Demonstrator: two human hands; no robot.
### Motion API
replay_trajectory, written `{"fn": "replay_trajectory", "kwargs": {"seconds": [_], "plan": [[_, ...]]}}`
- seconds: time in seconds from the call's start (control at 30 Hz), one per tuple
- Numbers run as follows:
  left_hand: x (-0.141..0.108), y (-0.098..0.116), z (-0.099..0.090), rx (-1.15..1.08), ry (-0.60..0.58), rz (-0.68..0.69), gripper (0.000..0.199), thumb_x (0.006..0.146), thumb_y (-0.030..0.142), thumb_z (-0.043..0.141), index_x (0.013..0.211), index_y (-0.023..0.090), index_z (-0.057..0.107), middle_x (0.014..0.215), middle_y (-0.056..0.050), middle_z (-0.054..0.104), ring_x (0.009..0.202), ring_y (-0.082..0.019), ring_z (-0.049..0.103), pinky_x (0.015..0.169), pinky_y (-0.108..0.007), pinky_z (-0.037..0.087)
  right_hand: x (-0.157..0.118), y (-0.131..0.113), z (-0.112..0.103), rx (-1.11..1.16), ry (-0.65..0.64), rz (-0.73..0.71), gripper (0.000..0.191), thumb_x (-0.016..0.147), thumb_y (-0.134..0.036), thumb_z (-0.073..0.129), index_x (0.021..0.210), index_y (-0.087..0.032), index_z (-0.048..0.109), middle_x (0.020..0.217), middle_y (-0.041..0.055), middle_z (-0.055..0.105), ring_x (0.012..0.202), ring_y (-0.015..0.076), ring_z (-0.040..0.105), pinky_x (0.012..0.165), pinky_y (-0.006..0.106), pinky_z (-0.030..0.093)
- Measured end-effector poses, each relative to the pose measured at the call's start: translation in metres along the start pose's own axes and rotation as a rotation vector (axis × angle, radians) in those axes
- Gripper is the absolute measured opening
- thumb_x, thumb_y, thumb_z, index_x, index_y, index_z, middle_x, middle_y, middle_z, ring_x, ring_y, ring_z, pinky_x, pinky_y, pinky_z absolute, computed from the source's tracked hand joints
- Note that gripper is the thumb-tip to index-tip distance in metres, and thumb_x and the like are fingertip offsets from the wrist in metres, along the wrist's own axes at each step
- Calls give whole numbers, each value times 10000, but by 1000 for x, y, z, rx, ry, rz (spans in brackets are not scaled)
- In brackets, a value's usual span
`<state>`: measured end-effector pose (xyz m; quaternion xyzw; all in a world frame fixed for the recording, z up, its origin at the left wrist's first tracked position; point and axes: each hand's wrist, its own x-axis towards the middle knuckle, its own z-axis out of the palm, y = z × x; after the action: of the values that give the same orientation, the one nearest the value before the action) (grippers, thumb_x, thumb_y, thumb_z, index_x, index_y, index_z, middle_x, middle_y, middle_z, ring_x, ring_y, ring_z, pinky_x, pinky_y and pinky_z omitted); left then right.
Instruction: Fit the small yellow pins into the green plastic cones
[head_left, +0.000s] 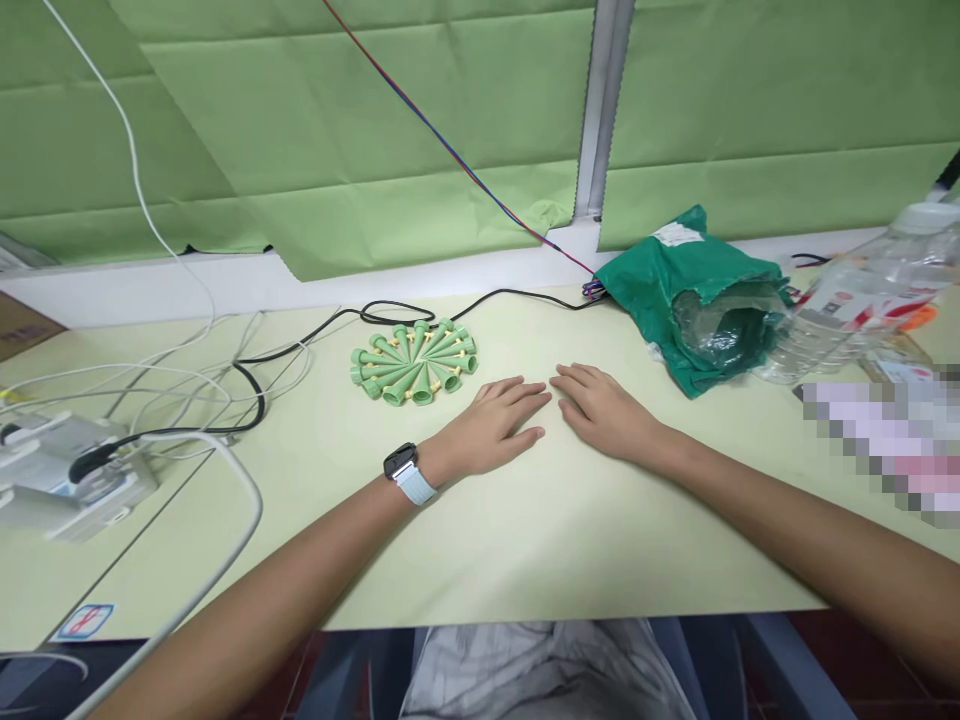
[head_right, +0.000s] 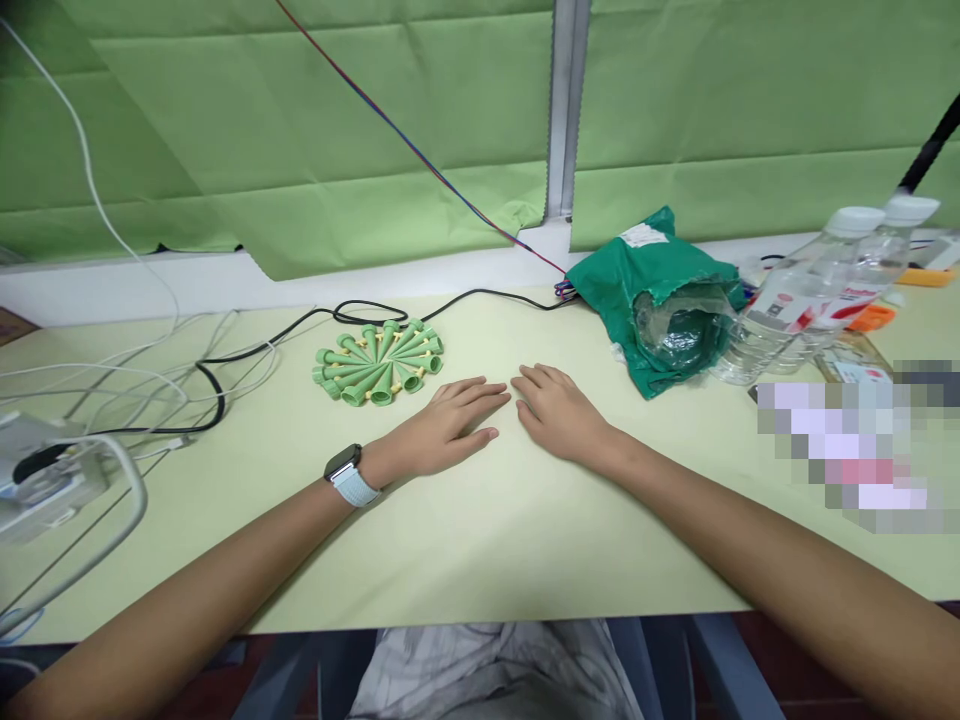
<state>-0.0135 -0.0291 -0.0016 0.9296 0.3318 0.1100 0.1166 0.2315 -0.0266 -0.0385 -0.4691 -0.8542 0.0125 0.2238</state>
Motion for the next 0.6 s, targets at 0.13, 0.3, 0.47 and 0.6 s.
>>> {"fn": "replay_trajectory", "kwargs": {"seconds": [0.13, 0.3, 0.47, 0.6], "plan": [[0, 0, -1, 4, -2, -6, 558, 1063, 498, 407, 1569, 269, 462, 1639, -46, 449, 1542, -347, 316, 1260, -549, 271, 0, 0, 0, -2, -4, -2, 456, 1042, -281, 426, 1421, -99, 603, 1519, 203, 558, 1440, 351, 482, 1201, 562, 402], [0, 1, -1, 1, -8, -4, 560, 1062, 497, 408, 1569, 267, 464, 1640, -53, 447, 1539, -350, 321, 1258, -550, 275, 0, -1, -1, -8, -20, 11, 470, 1044, -283, 421, 1429, -80, 599, 1526, 204, 551, 1444, 352, 473, 1206, 544, 397], [0, 0, -1, -7, 7, 3, 553, 1059, 492, 419, 1570, 287, 463, 1627, -62, 463, 1539, -351, 326, 1253, -564, 283, 0, 0, -1, -6, -9, 0, 454, 1043, -286, 420, 1416, -101, 601, 1517, 199, 560, 1434, 348, 486, 1196, 556, 405], [0, 0, 0, -12, 14, 6, 552, 1062, 488, 416, 1575, 288, 455, 1629, -59, 462, 1541, -352, 324, 1250, -565, 285, 0, 0, 0, -3, 9, -9, 447, 1043, -289, 417, 1407, -113, 607, 1511, 195, 565, 1429, 350, 492, 1191, 564, 408]]}}
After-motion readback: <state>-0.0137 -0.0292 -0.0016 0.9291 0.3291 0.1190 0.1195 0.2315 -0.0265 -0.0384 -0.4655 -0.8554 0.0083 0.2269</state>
